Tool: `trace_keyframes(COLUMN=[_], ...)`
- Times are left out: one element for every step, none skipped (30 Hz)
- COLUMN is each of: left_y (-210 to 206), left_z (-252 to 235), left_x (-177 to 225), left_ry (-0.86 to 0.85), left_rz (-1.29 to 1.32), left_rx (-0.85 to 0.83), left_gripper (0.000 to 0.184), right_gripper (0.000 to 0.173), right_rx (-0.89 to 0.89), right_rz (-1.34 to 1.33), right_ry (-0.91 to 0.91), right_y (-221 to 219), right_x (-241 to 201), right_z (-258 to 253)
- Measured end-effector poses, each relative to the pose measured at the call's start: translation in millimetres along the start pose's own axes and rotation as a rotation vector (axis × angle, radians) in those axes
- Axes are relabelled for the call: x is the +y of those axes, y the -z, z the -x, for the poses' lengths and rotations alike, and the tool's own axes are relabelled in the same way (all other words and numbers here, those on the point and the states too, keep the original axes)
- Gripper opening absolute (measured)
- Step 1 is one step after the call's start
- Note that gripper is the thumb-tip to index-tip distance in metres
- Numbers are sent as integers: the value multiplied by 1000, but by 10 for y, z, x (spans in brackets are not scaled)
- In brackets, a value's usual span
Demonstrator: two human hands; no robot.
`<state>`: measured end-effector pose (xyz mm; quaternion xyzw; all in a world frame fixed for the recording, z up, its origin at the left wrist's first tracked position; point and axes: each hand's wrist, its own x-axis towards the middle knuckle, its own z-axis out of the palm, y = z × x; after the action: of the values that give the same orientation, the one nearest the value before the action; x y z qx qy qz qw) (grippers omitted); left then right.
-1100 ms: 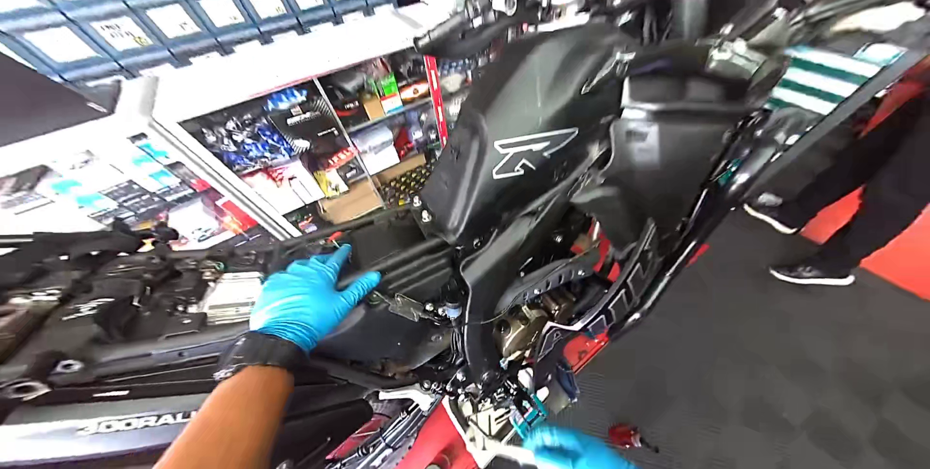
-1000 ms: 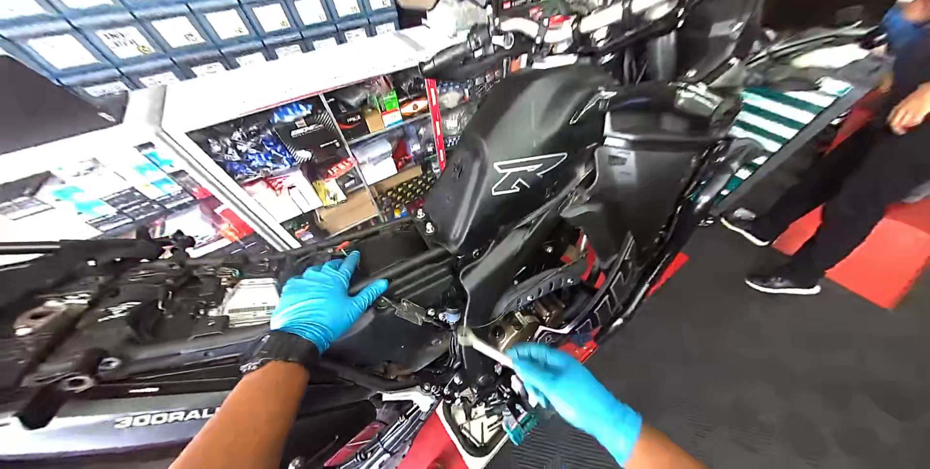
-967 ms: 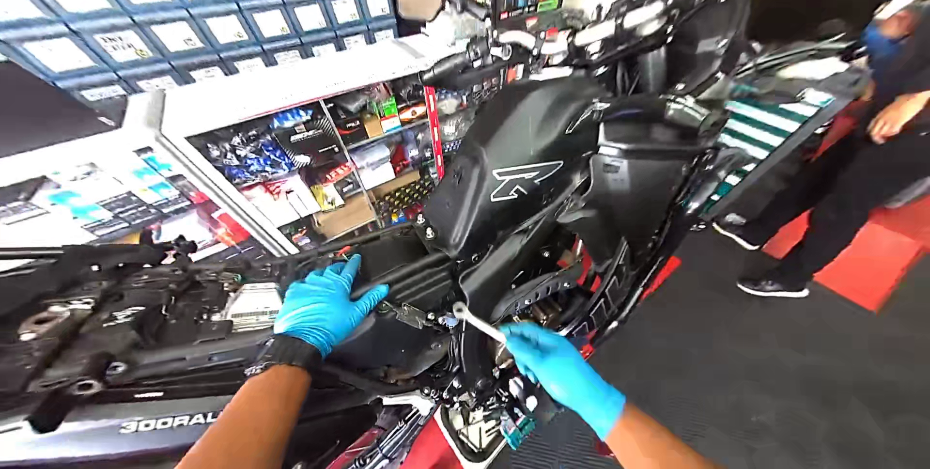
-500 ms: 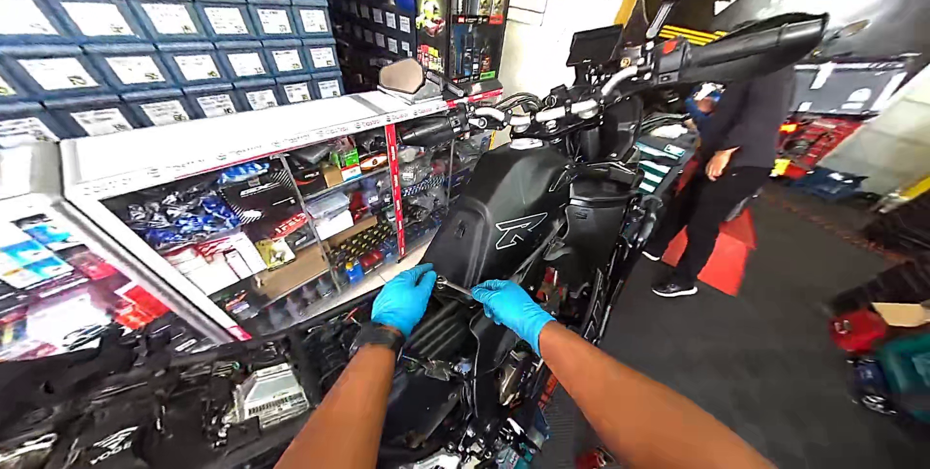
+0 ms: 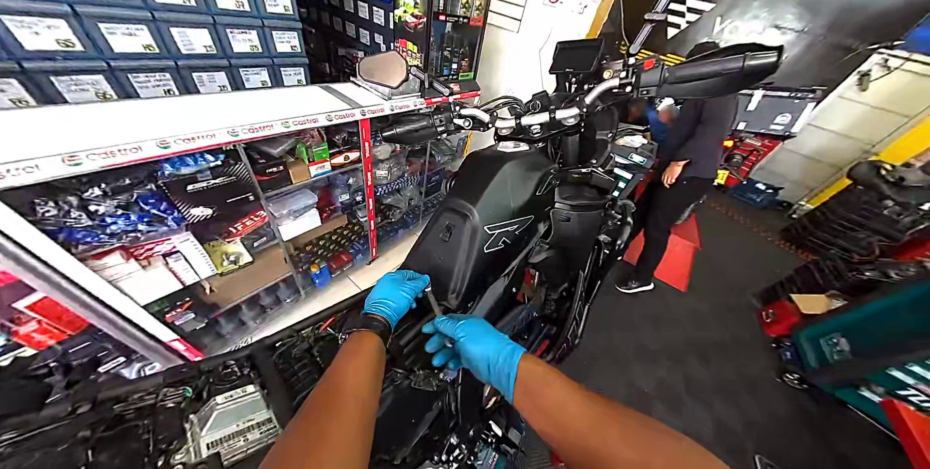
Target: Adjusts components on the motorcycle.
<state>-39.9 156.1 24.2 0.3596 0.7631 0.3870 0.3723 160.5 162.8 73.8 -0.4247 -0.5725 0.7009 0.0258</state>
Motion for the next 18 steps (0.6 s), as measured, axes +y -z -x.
trace_keyframes(left_y=[-9, -21, -25, -28, -31, -21, -16, -32, -48, -44, -24, -11, -16, -31, -32, -18, -2, 9], left_z=[-2, -10, -20, -20, -13, -14, -15, -8, -1, -5, -13, -13, -9, -9, -14, -22, -22, -13], left_x=[7, 7, 6, 3, 3, 11, 23, 25, 24, 29, 43, 53, 55, 50, 55, 62, 65, 68], left_ry=[6, 15, 23, 30, 35, 40, 42, 47, 50, 50, 52, 58, 64, 67, 69, 67, 66, 66], left_rz=[18, 40, 66, 86, 98, 108, 114, 111, 108, 108, 109, 114, 126, 143, 161, 174, 184, 185], left_rx=[-10, -20, -25, -31, -37, -42, -45, -52, -57, -59, -63, -71, -81, -85, -84, -81, -80, -81], left_gripper=[32, 32, 31, 31, 31, 32, 32, 32, 32, 32, 32, 32, 32, 31, 30, 30, 29, 29], right_gripper=[40, 40, 39, 37, 37, 36, 35, 33, 31, 31, 33, 32, 31, 32, 34, 37, 39, 41], right_rx=[-21, -40, -48, -27, 26, 102, 184, 255, 289, 280, 252, 234, 219, 200, 185, 190, 229, 285], right_rz=[25, 76, 145, 206, 251, 274, 275, 271, 289, 330, 388, 464, 550, 639, 752, 893, 1036, 1185], right_ry=[1, 4, 8, 15, 32, 58, 85, 107, 124, 133, 129, 114, 102, 93, 88, 92, 111, 145], right_y=[-17, 30, 136, 283, 455, 635, 790, 875, 869, 775, 629, 470, 348, 296, 320, 391, 475, 558], right_x=[8, -4, -39, -83, -123, -165, -194, -186, -156, -129, -98, -61, -25, -23, -78, -175, -273, -351], right_z=[4, 10, 15, 38, 54, 35, 1, -11, 13, 60, 105, 148, 178, 190, 179, 159, 141, 118])
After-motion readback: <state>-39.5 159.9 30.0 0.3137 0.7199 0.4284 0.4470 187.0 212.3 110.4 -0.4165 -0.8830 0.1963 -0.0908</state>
